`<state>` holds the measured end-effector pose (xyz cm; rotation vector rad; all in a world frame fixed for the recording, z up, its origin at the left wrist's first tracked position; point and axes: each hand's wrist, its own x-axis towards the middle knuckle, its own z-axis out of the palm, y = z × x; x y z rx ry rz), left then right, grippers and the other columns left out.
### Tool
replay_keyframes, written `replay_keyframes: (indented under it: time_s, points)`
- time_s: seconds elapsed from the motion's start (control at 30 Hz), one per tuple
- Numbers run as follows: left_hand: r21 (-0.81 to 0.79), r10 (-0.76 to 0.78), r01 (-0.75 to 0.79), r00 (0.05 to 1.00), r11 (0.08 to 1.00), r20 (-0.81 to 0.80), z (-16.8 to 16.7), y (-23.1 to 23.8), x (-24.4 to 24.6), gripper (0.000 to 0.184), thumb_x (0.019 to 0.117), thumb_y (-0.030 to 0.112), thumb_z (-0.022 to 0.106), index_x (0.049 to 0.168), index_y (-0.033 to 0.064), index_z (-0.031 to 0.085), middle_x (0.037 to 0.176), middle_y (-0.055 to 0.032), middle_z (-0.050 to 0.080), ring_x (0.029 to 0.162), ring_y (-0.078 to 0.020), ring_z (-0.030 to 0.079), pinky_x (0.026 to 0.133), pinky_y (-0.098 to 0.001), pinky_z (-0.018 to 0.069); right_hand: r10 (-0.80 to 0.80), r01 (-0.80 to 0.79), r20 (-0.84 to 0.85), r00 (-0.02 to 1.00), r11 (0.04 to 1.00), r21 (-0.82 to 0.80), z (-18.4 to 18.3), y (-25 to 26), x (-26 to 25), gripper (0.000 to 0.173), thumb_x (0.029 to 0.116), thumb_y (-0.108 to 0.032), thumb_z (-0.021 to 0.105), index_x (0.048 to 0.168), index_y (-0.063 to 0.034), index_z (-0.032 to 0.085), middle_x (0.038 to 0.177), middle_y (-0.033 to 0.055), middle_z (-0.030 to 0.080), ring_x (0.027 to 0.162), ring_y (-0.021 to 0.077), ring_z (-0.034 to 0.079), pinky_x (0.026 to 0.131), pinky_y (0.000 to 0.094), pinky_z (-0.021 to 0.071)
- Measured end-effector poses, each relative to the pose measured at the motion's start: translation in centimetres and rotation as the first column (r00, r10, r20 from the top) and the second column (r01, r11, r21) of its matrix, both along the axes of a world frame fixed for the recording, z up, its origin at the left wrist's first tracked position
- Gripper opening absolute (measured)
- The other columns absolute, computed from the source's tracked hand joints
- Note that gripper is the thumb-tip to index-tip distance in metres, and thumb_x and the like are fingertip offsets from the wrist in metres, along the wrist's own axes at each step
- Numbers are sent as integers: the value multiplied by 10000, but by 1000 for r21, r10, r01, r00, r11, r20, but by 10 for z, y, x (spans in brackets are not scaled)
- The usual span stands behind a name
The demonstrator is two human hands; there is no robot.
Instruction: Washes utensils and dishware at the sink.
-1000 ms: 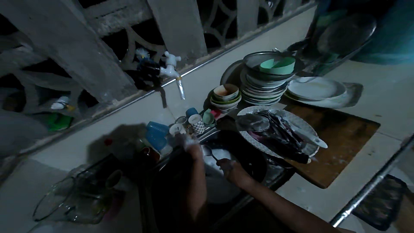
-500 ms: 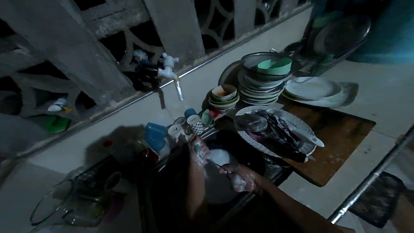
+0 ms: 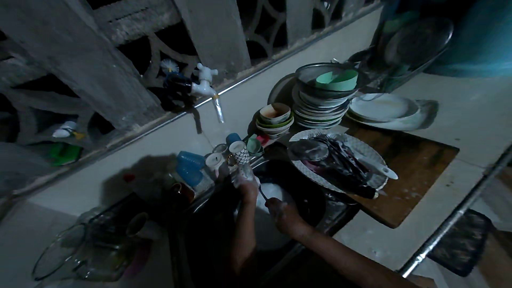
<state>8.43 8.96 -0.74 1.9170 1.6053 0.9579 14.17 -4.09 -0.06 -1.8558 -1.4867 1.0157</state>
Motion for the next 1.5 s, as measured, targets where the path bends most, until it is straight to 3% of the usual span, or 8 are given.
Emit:
replay_keyframes:
  time_s: [0.13,0.23,0.33,0.6,0.9,1.07,1.23,1.5]
  points:
    - [-6,60,-65,883,998,466,-22,13,9,370,1041,62,551,1364,-116,525,1288,-282,610,1167,-298,613,1044,-393,481,-70,70,6,998,997,37,-6,-4,-10,380,1075,-64,403,1422,70,479,1233,290,639,1128,406,653,994,499,498]
    - [-265,182,74,552,962,814,-21,0,23,304,1117,220,409,1331,14,475,877,-80,527,637,-128,541,576,-281,519,-185,202,-188,965,976,76,-22,-3,-13,399,1110,-178,371,1402,72,479,1192,283,642,1096,365,654,975,477,506]
    - [-370,168,339,501,865,849,-15,-19,26,391,1125,393,282,1173,51,465,714,-22,496,485,-78,494,437,-210,458,-272,297,-382,883,955,6,-42,9,-3,545,1132,-344,273,1449,62,452,1294,280,594,1173,341,604,1018,488,469]
    - [-324,-52,307,793,895,606,-21,-37,38,376,1085,76,437,1414,-103,468,1365,-264,553,1180,-264,577,1031,-367,469,-268,403,-671,691,914,50,-42,25,24,583,1132,-370,203,1610,-36,199,1566,253,367,1312,311,525,1019,463,495]
    - [-114,-354,337,860,935,-367,8,-63,42,417,1039,33,451,1442,9,550,1433,-221,581,1325,-360,570,1126,-471,424,-541,680,-681,494,728,-85,5,31,47,424,1141,-219,288,1355,65,520,1192,202,603,1044,226,599,916,384,498]
    - [80,-428,423,902,903,59,-27,-71,13,337,946,63,673,1232,-113,651,1198,-277,688,1120,-348,685,1019,-443,521,-523,736,-835,171,631,-245,1,51,72,513,1132,-429,264,859,-62,497,607,20,480,488,124,498,496,276,483]
    - [-77,-176,366,608,928,774,-26,-38,16,361,1059,101,459,1375,-72,464,1094,-127,615,899,-129,623,806,-297,550,-355,245,-681,641,935,-256,-4,39,65,518,1101,-526,310,912,-99,534,569,-27,430,412,87,422,400,240,410]
    - [-176,-61,411,501,895,863,8,-25,34,141,1086,151,458,1018,64,546,592,31,453,442,-67,472,448,-222,484,-88,-67,-538,839,963,-261,-11,34,57,493,1123,-459,216,821,-139,438,554,-40,373,409,74,351,396,224,334]
